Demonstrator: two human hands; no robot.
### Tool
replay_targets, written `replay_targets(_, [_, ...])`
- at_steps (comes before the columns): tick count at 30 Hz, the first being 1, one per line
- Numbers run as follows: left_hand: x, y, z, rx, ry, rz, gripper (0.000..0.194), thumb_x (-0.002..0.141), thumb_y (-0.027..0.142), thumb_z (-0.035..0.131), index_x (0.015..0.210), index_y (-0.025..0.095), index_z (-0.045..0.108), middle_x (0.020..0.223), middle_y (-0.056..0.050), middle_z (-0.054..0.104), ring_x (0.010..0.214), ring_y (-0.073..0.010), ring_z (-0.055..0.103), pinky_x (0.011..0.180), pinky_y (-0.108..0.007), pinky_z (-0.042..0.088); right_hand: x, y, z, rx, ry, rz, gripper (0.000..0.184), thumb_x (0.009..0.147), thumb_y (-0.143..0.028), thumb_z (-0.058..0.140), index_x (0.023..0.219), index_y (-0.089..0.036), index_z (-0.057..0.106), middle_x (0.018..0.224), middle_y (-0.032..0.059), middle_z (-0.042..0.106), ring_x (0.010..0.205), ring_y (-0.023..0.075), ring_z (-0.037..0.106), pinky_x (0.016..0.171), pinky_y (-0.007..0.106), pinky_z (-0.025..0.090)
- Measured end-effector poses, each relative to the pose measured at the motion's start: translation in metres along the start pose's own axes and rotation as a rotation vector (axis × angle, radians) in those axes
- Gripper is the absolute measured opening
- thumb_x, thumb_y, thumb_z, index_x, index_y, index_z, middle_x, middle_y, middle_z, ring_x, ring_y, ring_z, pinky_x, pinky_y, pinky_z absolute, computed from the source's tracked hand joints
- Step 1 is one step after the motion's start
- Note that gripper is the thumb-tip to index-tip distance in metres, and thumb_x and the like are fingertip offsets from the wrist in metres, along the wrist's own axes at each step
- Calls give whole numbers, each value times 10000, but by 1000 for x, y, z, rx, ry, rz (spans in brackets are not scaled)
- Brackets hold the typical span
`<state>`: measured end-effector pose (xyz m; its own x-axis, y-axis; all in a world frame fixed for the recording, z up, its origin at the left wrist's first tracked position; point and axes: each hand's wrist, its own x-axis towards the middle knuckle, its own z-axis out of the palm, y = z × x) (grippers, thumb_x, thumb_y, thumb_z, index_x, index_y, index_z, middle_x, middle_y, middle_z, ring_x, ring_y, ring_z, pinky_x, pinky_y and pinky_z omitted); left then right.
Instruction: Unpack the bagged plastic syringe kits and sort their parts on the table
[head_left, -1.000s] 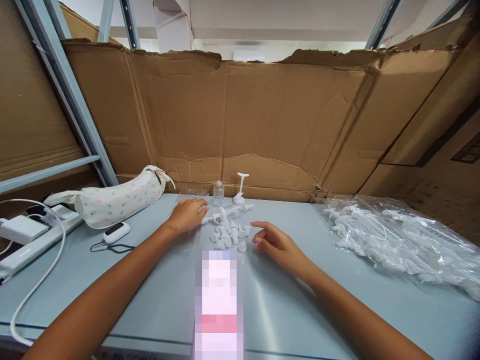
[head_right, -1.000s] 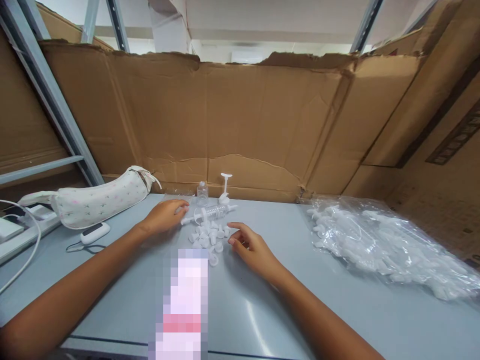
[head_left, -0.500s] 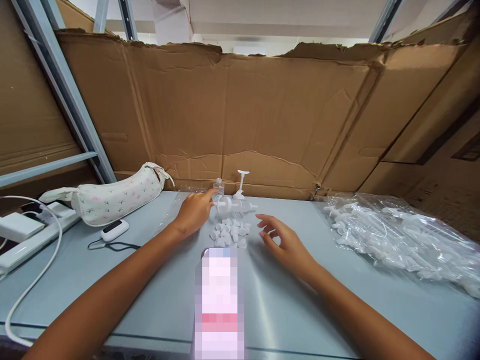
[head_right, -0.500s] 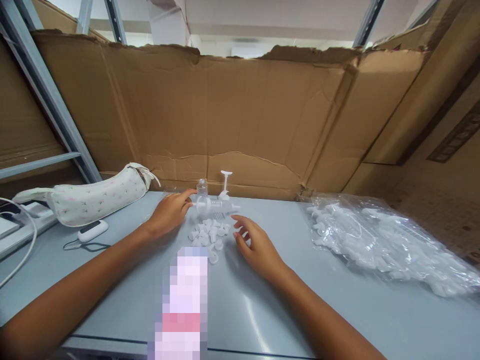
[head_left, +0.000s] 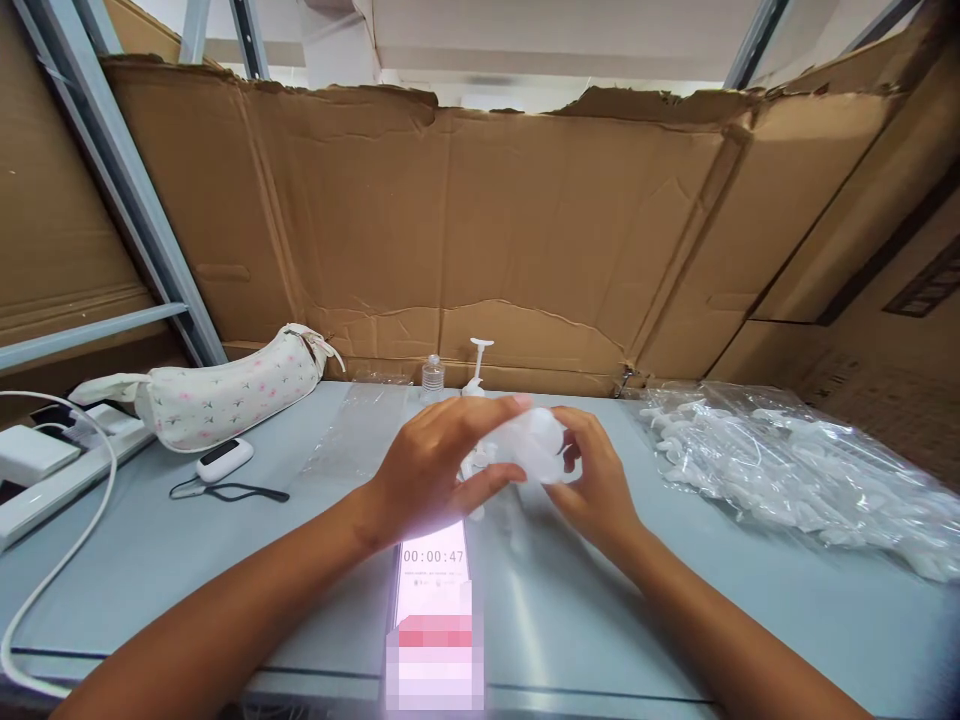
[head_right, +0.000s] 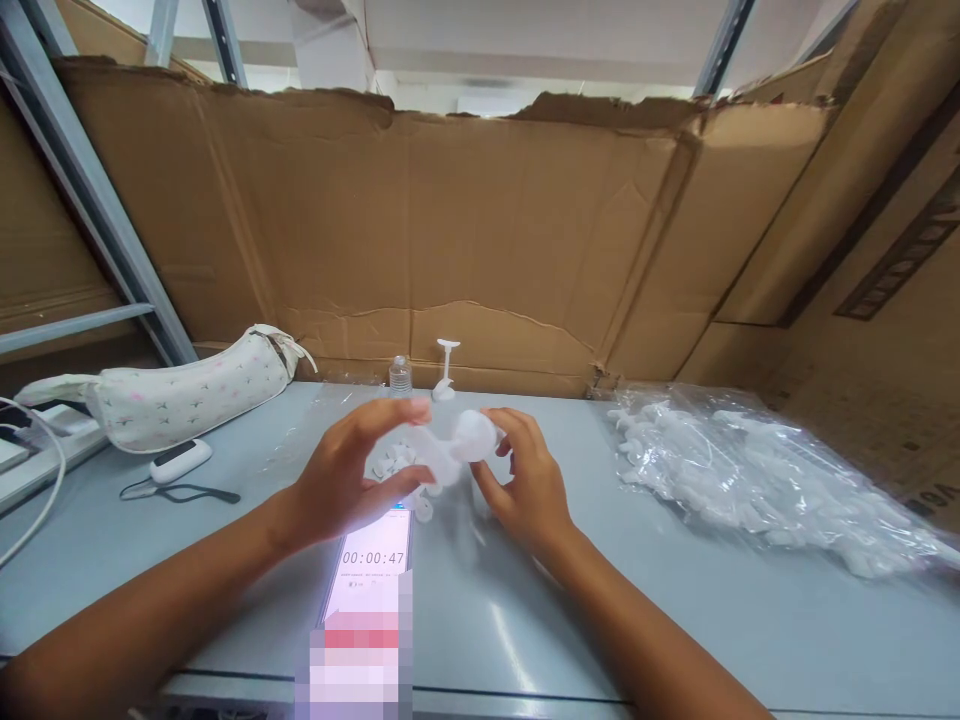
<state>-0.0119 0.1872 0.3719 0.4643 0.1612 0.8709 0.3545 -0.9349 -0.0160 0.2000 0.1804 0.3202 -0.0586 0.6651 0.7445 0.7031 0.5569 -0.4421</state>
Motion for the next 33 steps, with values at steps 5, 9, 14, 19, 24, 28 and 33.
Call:
replay_targets(5, [-26, -18, 10, 166, -134, -186, 492, 853, 344, 588, 1284, 222, 384, 1216, -95, 585, 1100, -230, 552, 901, -387, 454, 4, -6, -2, 546, -10, 234, 387, 765, -343, 661, 1101, -261, 487, 1091, 68, 574, 936, 238, 576, 743, 402, 501])
replay_targets(9, [-37, -29, 17, 305, -283, -174, 146, 896, 287, 503, 1002, 193, 539, 968, -47, 665, 902, -208, 598, 773, -354, 442, 3, -10, 0, 1134, -303, 431, 414, 767, -398, 669, 1133, -289, 511, 1116, 59, 594, 873, 225, 615, 694, 396, 516])
replay_targets(14, [-38, -33, 12, 602, -282, -32, 85, 873, 180, 454, 844, 186, 534, 722, -23, 612, 668, -190, 534, 627, -330, 366, 5, -12, 0, 1286, -266, 600, 468, 793, -584, 563, 1089, -225, 624, 954, 71, 635, 804, 213, 613, 609, 325, 488])
replay_targets(19, [-36, -30, 6, 665, -191, 176, 128, 889, 211, 475, 1000, 195, 537, 829, -27, 654, 685, -173, 535, 667, -318, 358, 10, -7, -2, 1230, -205, 834, 361, 811, -505, 581, 885, -169, 690, 737, 24, 599, 567, 121, 537, 504, 252, 413])
replay_targets(24, [-37, -27, 5, 642, -238, 235, 189, 914, 295, 441, 894, 169, 581, 657, -5, 607, 616, -166, 494, 613, -325, 322, 9, -6, -1, 1186, -215, 815, 335, 821, -478, 579, 795, -160, 680, 698, 24, 587, 549, 117, 518, 497, 251, 399])
replay_targets(28, [-42, -30, 9, 598, -234, 190, 381, 948, 353, 343, 690, 171, 557, 542, -10, 551, 531, -165, 438, 558, -328, 278, 8, -10, -2, 1099, -218, 672, 352, 850, -494, 534, 844, -170, 672, 682, 18, 577, 581, 123, 514, 542, 260, 410])
replay_targets(33, [-42, -26, 14, 448, -212, -11, 458, 976, 341, 224, 704, 181, 556, 535, -6, 556, 499, -156, 444, 550, -319, 271, 8, -13, -6, 1027, -207, 581, 346, 878, -489, 494, 901, -183, 654, 686, 12, 583, 608, 125, 515, 612, 275, 427])
